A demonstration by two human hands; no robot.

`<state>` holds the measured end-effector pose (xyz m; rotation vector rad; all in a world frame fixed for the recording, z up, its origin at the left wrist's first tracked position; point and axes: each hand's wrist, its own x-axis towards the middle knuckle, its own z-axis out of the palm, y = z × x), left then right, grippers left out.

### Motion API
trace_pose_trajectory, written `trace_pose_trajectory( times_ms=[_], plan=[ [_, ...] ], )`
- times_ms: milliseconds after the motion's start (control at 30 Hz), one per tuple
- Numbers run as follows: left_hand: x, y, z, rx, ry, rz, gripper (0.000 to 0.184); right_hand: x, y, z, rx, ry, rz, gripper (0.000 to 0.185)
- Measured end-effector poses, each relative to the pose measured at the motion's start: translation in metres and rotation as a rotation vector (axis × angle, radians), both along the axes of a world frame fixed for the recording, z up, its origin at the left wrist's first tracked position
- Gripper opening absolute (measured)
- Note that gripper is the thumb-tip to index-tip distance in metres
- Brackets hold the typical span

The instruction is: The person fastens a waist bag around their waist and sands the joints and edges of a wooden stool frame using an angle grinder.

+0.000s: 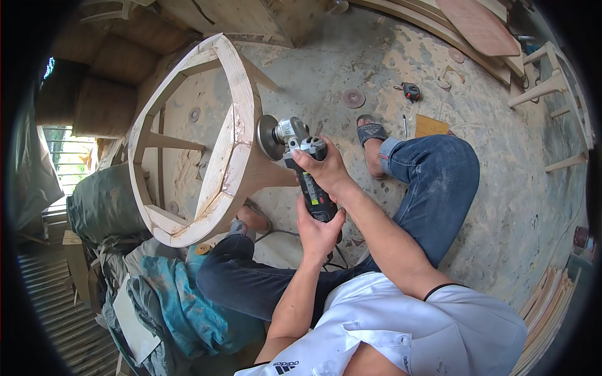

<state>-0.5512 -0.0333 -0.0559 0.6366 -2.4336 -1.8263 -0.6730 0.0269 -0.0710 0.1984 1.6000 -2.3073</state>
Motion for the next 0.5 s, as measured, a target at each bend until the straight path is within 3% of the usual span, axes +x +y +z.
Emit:
trace_pose_trajectory(
  times_ms=[267, 400, 500],
  plan=[
    [-0.010, -0.006, 0.020, -0.058, -0.011, -0.060, 0.051, -0.006, 0.002, 0.018, -0.141, 0.027, -0.055, 0.061],
    [-0.011, -0.014, 0.003, -0.104, 0.075, -0.030, 0.052, -0.008, -0.008, 0.016, -0.131, 0.057, 0.002, 0.059],
    [0.000, -0.016, -0.002, -0.095, -0.024, -0.027, 0.052, 0.000, -0.013, -0.002, -0.118, 0.023, -0.045, 0.059]
  ],
)
